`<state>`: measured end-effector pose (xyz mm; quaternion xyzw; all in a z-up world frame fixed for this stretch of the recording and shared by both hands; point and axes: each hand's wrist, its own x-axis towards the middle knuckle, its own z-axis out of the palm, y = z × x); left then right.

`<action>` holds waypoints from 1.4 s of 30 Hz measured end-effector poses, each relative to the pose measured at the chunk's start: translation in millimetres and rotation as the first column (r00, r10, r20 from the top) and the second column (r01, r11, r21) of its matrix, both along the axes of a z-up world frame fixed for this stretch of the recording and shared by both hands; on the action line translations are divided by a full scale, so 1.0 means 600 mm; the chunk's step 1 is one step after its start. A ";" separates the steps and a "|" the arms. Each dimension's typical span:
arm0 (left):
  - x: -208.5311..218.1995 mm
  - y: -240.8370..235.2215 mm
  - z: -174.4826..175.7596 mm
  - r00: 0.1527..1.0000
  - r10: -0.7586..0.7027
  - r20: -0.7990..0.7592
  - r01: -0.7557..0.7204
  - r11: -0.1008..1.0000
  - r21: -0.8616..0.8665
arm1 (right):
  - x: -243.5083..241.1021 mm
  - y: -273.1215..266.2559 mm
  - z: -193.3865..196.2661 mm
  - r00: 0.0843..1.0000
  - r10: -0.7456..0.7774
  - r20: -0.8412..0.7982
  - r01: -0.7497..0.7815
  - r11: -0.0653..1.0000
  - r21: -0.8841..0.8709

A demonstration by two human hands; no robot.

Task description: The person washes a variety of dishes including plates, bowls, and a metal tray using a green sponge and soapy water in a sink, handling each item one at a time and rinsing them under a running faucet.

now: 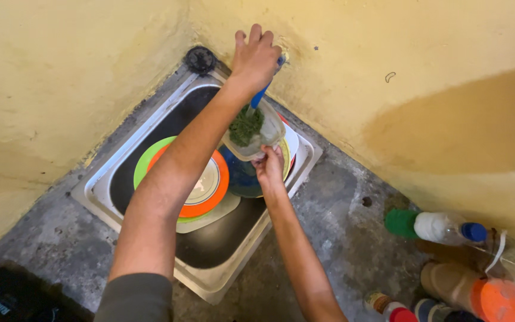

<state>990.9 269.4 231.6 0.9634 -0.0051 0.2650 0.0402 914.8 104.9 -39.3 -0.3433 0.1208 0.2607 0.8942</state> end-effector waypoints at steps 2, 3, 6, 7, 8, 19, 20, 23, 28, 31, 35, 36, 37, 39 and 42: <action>0.007 0.005 -0.004 0.999 -0.041 0.011 0.040 0.995 0.095 | 0.002 0.001 -0.004 1.000 0.004 0.020 -0.004 1.000 0.002; 0.013 0.005 -0.007 0.999 -0.042 0.009 0.041 0.995 0.094 | 0.003 0.001 -0.003 1.000 0.006 0.004 -0.006 1.000 -0.012; 0.033 0.009 -0.013 0.996 -0.052 0.076 0.036 0.979 0.199 | 0.006 0.004 0.002 1.000 0.020 -0.015 -0.020 1.000 -0.018; 0.037 0.012 -0.015 0.994 -0.087 0.070 0.074 0.981 0.179 | 0.007 0.005 0.003 0.999 0.031 -0.017 -0.031 0.999 -0.011; 0.040 0.015 -0.016 0.990 -0.123 0.064 0.111 0.981 0.159 | 0.007 0.007 0.004 0.999 0.032 -0.019 -0.032 0.999 -0.012; -0.080 0.013 -0.089 0.872 0.066 0.484 0.072 0.963 -0.261 | -0.014 -0.041 0.012 0.993 0.042 -0.106 -0.050 0.996 -0.072; -0.124 -0.004 -0.123 0.953 0.183 0.243 -0.080 0.921 -0.382 | -0.028 -0.056 0.028 0.993 0.040 -0.111 -0.049 0.996 -0.080; -0.242 -0.056 -0.190 0.980 -0.157 -0.123 0.100 0.920 -0.378 | -0.059 -0.089 0.051 0.991 0.015 -0.135 -0.029 0.994 -0.104; -0.289 -0.097 -0.217 0.901 -0.233 -0.366 0.225 0.972 -0.067 | -0.096 -0.142 0.032 0.990 0.050 0.135 -0.028 0.987 -0.161; -0.293 -0.103 -0.239 0.920 -0.239 -0.309 0.122 0.927 -0.353 | -0.110 -0.174 0.037 0.994 0.081 0.071 -0.066 0.980 -0.187; -0.303 -0.129 -0.239 0.979 -0.112 -0.171 0.012 0.867 -0.498 | -0.134 -0.198 0.074 0.985 0.141 0.103 -0.126 0.983 -0.135; -0.301 -0.133 -0.231 0.986 -0.095 -0.139 0.001 0.830 -0.557 | -0.139 -0.206 0.098 0.933 0.187 0.307 -0.078 0.939 -0.335; -0.302 -0.137 -0.225 0.985 -0.096 -0.142 0.001 0.831 -0.557 | -0.152 -0.208 0.128 0.837 0.265 0.479 0.017 0.862 -0.507; -0.309 -0.141 -0.216 0.937 0.006 -0.348 -0.238 0.739 -0.630 | -0.180 -0.219 0.215 0.624 0.412 0.664 0.249 0.700 -0.669; -0.347 -0.126 -0.219 0.983 -0.183 -0.007 0.125 0.700 -0.703 | -0.220 -0.229 0.359 0.106 0.663 0.741 0.637 0.527 -0.563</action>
